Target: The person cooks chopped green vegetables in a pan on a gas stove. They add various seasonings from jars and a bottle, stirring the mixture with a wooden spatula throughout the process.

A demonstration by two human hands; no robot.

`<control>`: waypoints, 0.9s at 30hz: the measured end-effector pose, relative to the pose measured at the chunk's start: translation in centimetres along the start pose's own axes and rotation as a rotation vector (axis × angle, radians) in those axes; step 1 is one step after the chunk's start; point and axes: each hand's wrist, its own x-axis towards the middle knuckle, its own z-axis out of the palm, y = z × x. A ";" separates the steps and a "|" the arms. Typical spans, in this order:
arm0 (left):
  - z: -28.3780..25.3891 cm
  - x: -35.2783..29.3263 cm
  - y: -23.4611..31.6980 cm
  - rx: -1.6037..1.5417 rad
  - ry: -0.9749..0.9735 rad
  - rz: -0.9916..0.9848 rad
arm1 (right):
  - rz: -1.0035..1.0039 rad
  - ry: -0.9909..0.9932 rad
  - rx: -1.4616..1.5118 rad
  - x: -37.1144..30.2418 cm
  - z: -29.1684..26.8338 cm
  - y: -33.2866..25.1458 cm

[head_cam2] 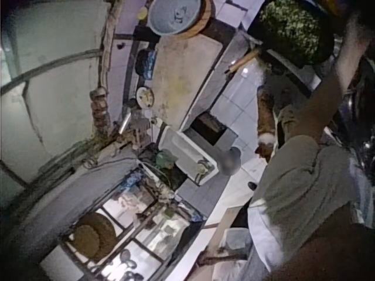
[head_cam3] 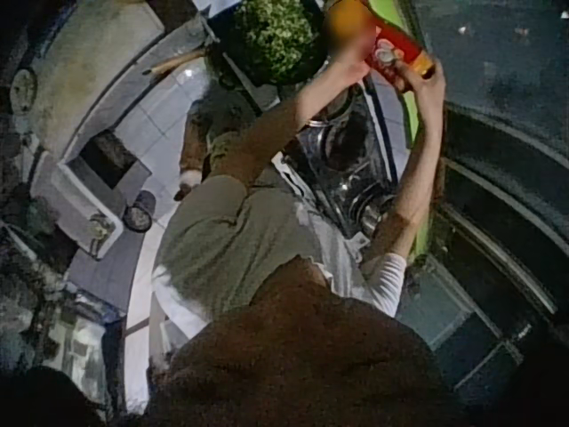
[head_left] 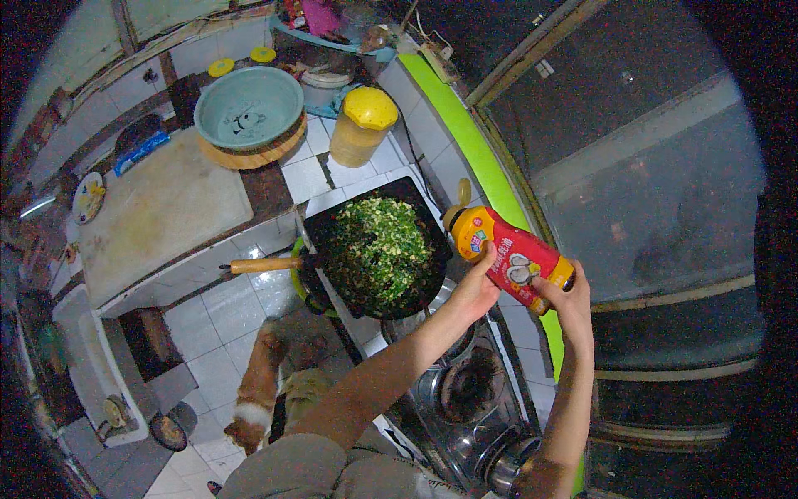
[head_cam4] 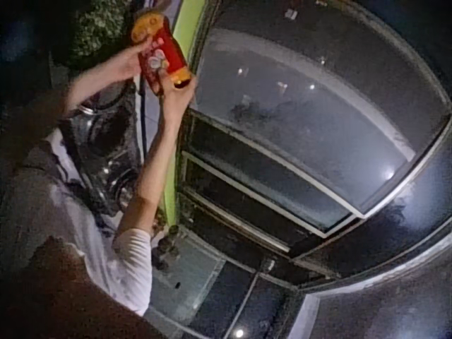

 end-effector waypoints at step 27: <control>3.7 -4.0 0.8 0.487 0.078 0.199 | -0.073 0.305 0.302 -8.4 5.0 8.2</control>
